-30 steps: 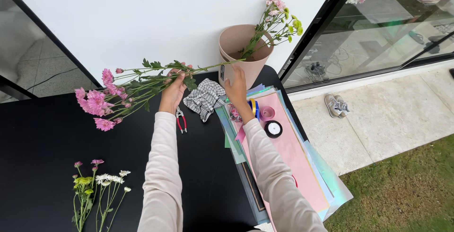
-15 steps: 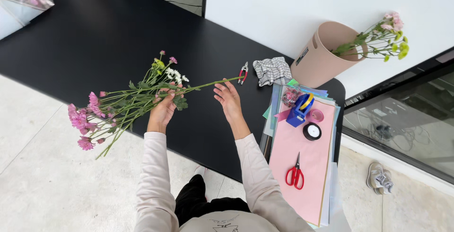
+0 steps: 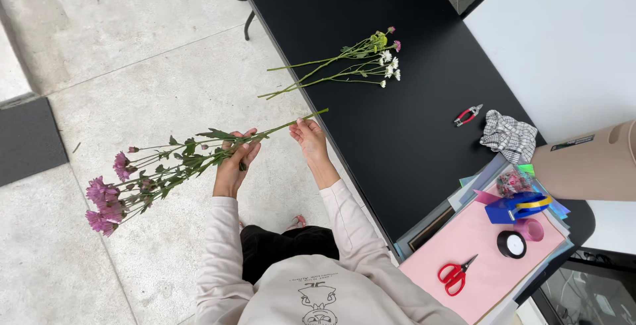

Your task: The person sorts flowers by picking them up from a bucket and placing them on a table, occasionally pointing at individual stems.

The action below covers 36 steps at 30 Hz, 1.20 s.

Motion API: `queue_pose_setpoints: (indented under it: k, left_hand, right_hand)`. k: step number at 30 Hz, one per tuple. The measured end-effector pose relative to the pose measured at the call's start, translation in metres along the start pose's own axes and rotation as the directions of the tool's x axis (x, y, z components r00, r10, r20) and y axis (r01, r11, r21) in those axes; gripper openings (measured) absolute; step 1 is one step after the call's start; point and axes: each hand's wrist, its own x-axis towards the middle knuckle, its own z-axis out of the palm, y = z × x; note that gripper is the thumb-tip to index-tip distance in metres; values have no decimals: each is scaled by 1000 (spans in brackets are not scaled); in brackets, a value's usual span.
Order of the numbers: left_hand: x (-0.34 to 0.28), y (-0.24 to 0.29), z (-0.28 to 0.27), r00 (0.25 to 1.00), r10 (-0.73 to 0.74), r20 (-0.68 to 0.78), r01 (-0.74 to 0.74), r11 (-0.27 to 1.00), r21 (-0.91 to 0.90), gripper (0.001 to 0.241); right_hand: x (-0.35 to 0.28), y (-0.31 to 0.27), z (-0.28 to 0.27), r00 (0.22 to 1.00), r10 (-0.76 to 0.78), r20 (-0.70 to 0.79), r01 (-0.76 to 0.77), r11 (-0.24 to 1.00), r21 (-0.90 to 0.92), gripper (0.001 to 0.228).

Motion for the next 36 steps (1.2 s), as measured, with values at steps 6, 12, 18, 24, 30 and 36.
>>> queue_pose_setpoints:
  k: [6,12,18,24,30,36]
  left_hand:
    - [-41,41,-81,971,116,-207,-127,991,-44,16]
    - [-87,116,-120,930,190,-315,-201,980,0,16]
    - [-107,147,-167,874,224,-432,-277,959,-62,16]
    - [-126,182,-172,845,226,-484,-251,968,14,16]
    - [-126,170,-199,830,198,-521,-291,951,-102,17]
    - [-133,169,-206,786,202,-584,-252,968,-5,20]
  right_hand:
    - [-39,60,60,960,-256,110,278,845,-457,74]
    - [-122,38,143,824,-273,497,509,-31,-860,74]
    - [-108,117,141,894,75,441,446,-224,-867,73]
    - [-146,122,170,908,88,410,415,-48,-908,82]
    - [-146,130,197,846,129,518,532,-145,-834,81]
    - [-84,220,117,914,306,266,328,-176,-928,91]
